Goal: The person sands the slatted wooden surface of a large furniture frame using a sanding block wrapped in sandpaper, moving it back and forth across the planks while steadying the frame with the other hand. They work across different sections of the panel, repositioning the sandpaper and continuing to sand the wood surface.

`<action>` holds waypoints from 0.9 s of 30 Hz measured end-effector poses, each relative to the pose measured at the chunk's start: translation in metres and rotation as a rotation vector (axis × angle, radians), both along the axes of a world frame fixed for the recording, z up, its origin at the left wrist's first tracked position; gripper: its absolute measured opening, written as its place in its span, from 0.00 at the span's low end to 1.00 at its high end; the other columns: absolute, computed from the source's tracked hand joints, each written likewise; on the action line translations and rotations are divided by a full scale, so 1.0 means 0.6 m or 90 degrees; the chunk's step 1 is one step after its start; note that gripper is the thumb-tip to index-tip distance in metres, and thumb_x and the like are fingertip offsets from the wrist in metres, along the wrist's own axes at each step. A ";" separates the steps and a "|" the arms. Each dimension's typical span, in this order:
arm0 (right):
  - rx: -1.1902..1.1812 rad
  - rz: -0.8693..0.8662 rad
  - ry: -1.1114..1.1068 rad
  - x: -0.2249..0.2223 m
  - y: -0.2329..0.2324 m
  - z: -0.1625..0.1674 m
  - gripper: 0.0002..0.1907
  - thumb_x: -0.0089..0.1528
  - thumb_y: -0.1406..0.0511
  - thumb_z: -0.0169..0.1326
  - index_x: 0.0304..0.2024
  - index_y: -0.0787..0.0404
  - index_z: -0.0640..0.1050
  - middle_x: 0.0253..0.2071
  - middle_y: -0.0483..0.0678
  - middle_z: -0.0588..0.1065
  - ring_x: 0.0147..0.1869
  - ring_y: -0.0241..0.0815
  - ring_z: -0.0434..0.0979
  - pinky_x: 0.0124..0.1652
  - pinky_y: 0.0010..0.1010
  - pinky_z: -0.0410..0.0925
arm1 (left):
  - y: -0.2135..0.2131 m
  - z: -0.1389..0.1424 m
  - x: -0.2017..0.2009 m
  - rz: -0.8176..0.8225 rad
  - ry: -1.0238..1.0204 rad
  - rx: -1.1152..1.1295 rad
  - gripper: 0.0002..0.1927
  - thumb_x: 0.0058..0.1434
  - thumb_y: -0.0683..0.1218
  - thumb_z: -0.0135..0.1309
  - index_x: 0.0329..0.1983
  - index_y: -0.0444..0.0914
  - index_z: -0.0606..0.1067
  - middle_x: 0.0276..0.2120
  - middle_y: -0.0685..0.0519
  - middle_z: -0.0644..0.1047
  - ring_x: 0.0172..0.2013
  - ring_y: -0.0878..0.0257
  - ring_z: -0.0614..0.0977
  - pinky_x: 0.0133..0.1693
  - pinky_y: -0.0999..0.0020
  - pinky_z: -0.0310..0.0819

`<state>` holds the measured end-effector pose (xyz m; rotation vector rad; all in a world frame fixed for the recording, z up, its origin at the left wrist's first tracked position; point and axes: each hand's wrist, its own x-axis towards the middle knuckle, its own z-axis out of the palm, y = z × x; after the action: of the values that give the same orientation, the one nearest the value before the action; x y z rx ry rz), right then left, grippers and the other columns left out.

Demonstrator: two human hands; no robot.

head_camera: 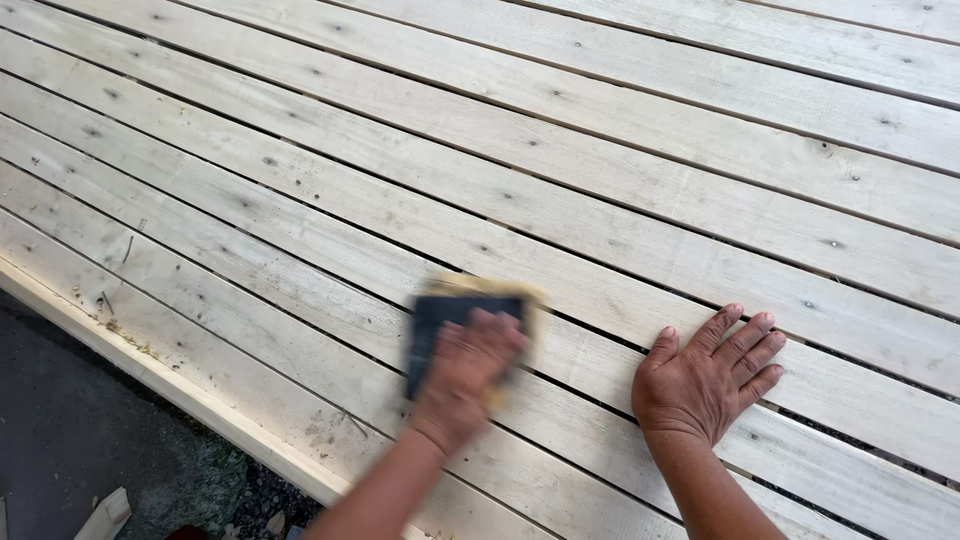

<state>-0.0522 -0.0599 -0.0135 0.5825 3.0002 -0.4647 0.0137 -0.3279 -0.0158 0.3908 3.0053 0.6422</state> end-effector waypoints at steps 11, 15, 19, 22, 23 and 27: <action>0.009 0.011 0.020 0.000 0.002 -0.008 0.43 0.68 0.48 0.31 0.77 0.67 0.43 0.79 0.66 0.32 0.82 0.62 0.21 0.72 0.57 0.23 | 0.095 0.000 -0.015 0.241 0.060 0.020 0.34 0.65 0.36 0.40 0.76 0.45 0.60 0.77 0.51 0.55 0.76 0.49 0.50 0.73 0.43 0.34; 0.021 0.009 0.020 0.000 0.004 -0.009 0.43 0.68 0.48 0.32 0.77 0.67 0.43 0.79 0.66 0.33 0.83 0.62 0.21 0.72 0.56 0.23 | 0.146 0.006 -0.001 -0.020 -0.070 0.044 0.37 0.58 0.39 0.41 0.75 0.45 0.58 0.76 0.52 0.55 0.75 0.50 0.51 0.71 0.45 0.32; 0.010 0.012 0.012 0.001 0.005 -0.009 0.43 0.68 0.48 0.31 0.77 0.67 0.43 0.79 0.66 0.33 0.82 0.62 0.21 0.72 0.57 0.23 | 0.024 0.000 -0.063 0.105 0.066 -0.048 0.36 0.67 0.37 0.36 0.78 0.52 0.58 0.78 0.56 0.55 0.78 0.57 0.52 0.75 0.50 0.37; 0.011 0.011 0.013 0.001 0.004 -0.009 0.43 0.68 0.48 0.31 0.77 0.66 0.43 0.79 0.66 0.32 0.82 0.62 0.21 0.72 0.57 0.23 | -0.039 -0.002 -0.077 0.290 0.004 -0.094 0.32 0.68 0.42 0.39 0.77 0.47 0.54 0.77 0.53 0.52 0.76 0.53 0.48 0.71 0.48 0.35; 0.011 0.008 0.012 0.000 0.003 -0.009 0.43 0.68 0.48 0.31 0.77 0.66 0.43 0.79 0.66 0.32 0.82 0.62 0.21 0.72 0.56 0.23 | -0.044 0.000 -0.070 0.315 0.006 -0.094 0.32 0.69 0.43 0.39 0.77 0.44 0.53 0.77 0.50 0.51 0.75 0.52 0.47 0.71 0.48 0.36; 0.002 0.007 0.018 -0.003 0.001 -0.007 0.43 0.68 0.48 0.31 0.77 0.66 0.42 0.79 0.65 0.32 0.82 0.62 0.21 0.72 0.56 0.23 | -0.021 0.003 -0.036 0.296 -0.040 -0.145 0.37 0.62 0.39 0.39 0.76 0.38 0.52 0.77 0.47 0.49 0.76 0.53 0.46 0.72 0.50 0.36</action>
<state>-0.0537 -0.0592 -0.0179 0.5633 3.0303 -0.4719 -0.0078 -0.3407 -0.0139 -0.3411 3.0709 0.3112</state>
